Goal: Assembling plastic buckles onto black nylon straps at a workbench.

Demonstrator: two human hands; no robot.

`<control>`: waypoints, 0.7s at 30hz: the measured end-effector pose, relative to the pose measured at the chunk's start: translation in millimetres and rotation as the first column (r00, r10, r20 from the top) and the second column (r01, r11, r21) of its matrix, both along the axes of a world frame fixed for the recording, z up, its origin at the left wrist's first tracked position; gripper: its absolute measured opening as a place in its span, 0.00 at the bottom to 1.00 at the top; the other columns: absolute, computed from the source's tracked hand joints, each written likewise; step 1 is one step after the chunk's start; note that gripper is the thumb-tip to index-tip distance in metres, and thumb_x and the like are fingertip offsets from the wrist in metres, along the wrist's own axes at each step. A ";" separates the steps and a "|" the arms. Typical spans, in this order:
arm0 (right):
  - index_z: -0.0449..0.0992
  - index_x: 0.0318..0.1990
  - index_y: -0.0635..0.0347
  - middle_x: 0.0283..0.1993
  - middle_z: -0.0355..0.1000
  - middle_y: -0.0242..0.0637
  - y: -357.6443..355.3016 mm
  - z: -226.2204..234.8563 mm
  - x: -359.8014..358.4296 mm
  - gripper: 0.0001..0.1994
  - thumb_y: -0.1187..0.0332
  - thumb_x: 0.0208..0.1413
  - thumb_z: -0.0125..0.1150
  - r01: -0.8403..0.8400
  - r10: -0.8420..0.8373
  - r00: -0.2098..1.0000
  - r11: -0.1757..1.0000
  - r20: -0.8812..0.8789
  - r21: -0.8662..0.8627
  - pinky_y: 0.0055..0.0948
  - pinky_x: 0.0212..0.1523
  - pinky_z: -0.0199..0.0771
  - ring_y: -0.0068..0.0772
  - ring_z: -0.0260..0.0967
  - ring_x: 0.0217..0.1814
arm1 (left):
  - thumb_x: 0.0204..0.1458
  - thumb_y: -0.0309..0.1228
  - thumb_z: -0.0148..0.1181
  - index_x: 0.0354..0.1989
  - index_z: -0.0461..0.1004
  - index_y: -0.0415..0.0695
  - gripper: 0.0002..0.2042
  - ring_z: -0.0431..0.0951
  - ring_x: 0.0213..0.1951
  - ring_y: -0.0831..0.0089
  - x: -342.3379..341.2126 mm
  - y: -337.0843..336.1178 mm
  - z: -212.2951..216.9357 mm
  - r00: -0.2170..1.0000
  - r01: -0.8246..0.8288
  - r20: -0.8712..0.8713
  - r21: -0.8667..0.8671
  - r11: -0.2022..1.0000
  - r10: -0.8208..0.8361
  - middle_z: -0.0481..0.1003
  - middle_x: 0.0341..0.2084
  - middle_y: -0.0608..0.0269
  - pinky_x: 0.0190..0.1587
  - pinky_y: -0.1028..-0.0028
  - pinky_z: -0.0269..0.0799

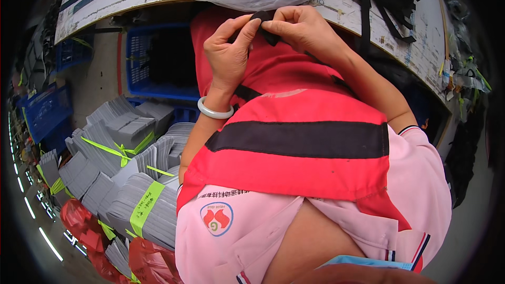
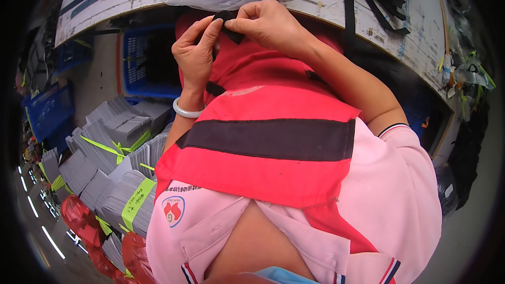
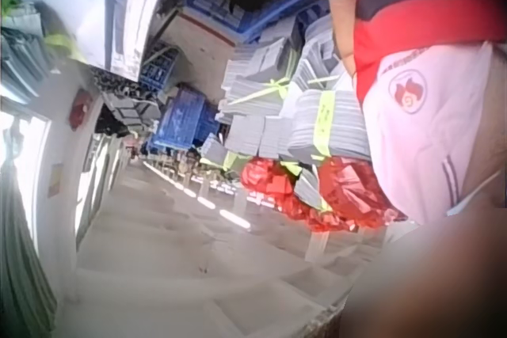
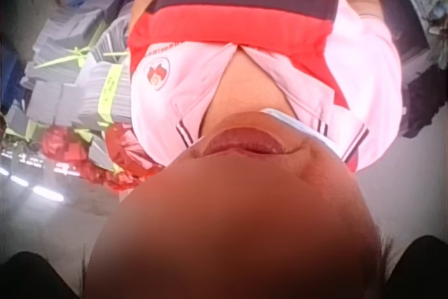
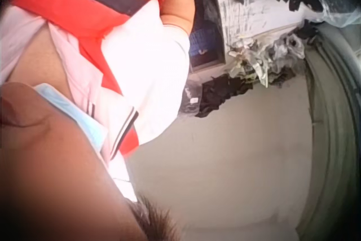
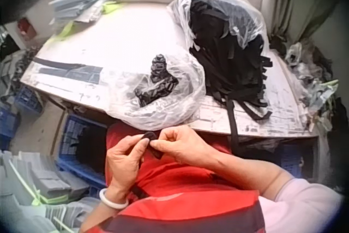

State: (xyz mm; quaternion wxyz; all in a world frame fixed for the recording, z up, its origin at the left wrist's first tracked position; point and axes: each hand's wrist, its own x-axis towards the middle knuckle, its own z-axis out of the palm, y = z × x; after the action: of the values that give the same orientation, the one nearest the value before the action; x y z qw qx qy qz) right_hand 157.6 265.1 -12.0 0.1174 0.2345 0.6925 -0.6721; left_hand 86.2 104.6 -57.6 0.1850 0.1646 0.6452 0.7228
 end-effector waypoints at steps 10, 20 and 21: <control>0.71 0.34 0.58 0.19 0.66 0.25 -18.3 -28.5 0.5 0.12 0.60 0.63 0.55 0.205 -0.269 0.942 0.934 -0.199 -0.293 0.14 0.15 0.59 0.12 0.60 0.14 | 0.52 0.22 0.63 0.38 0.80 0.38 0.06 0.65 0.20 0.87 -3.6 -7.0 -5.7 0.991 0.025 -0.133 0.029 0.999 -0.021 0.70 0.22 0.73 0.22 0.85 0.57; 0.74 0.36 0.60 0.23 0.65 0.24 16.1 -46.4 -21.1 0.10 0.62 0.59 0.58 0.115 -0.199 0.965 0.906 -0.169 -0.407 0.15 0.19 0.61 0.12 0.57 0.18 | 0.51 0.19 0.62 0.36 0.79 0.34 0.05 0.65 0.20 0.87 -25.4 -91.4 27.7 0.971 0.235 0.055 -0.057 0.970 -0.232 0.73 0.23 0.70 0.21 0.86 0.55; 0.74 0.37 0.60 0.21 0.64 0.24 10.4 -43.0 -23.2 0.10 0.62 0.61 0.57 0.065 -0.129 0.980 0.926 -0.151 -0.373 0.14 0.18 0.58 0.11 0.57 0.17 | 0.51 0.19 0.62 0.36 0.79 0.34 0.05 0.65 0.20 0.87 -26.6 -96.5 31.1 0.972 0.232 0.053 -0.065 0.971 -0.229 0.73 0.23 0.70 0.21 0.86 0.55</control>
State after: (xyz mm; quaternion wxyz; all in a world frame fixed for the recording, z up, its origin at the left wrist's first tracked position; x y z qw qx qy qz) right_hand 134.4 275.5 -55.1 0.0651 0.1834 0.5502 -0.8121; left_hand 59.6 8.1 -26.5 0.2878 0.2154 0.6427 0.6765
